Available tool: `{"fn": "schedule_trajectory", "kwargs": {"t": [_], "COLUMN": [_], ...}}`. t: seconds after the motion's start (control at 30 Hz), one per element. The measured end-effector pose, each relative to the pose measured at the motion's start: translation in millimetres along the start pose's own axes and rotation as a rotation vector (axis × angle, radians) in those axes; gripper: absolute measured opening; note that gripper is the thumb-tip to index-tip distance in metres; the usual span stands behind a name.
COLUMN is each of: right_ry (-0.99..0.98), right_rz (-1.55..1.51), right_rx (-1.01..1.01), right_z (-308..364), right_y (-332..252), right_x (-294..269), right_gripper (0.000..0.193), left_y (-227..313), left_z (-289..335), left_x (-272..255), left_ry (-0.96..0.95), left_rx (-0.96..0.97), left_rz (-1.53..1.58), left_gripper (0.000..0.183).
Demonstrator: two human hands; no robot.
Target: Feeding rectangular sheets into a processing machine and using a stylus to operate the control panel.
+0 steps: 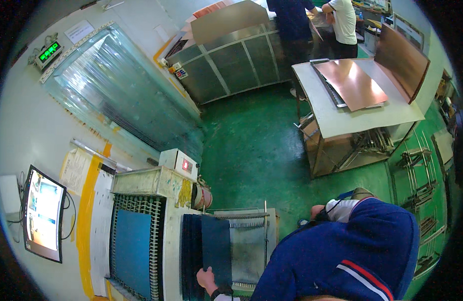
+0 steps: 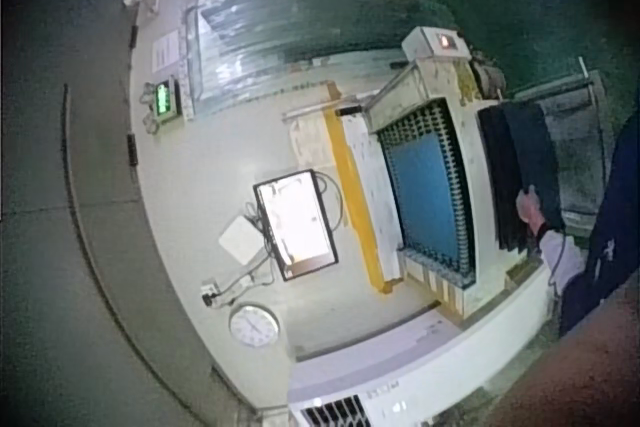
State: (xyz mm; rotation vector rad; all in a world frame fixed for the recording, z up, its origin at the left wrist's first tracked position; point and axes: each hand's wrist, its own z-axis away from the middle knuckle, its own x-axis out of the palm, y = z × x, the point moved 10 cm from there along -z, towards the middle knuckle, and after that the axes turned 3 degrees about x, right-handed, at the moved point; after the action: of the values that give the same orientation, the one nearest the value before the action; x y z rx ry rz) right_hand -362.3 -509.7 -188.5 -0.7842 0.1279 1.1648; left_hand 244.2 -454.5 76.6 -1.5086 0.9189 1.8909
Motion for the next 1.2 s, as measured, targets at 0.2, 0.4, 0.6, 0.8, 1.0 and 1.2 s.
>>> {"fn": "schedule_trajectory", "kwargs": {"t": [0.2,0.4,0.6,0.8,1.0,1.2], "right_ry": [0.033,0.059,0.009,0.039,-0.081,0.034], "right_rz": [0.003,0.029,-0.059,0.040,0.077,0.060], "right_rx": [0.070,0.142,0.197,0.042,-0.385,0.080], "right_z": [-5,4,13,-17,-95,-43], "right_y": [11,1,4,23,67,45], "right_x": [0,-6,-4,12,61,30], "right_gripper": [0.031,0.030,0.034,0.030,0.031,0.037], "left_y": [10,1,-4,1,6,3], "left_z": [8,1,-3,-4,5,3], "left_x": [-11,-2,6,6,-7,0], "left_ry": [0.037,0.011,-0.011,-0.042,-0.083,-0.003], "left_rx": [-0.001,-0.028,-0.034,-0.031,-0.056,-0.032], "left_rz": [-0.020,-0.028,-0.034,0.010,0.057,-0.054], "left_gripper": [0.036,0.038,0.038,0.035,0.034,0.039]}}
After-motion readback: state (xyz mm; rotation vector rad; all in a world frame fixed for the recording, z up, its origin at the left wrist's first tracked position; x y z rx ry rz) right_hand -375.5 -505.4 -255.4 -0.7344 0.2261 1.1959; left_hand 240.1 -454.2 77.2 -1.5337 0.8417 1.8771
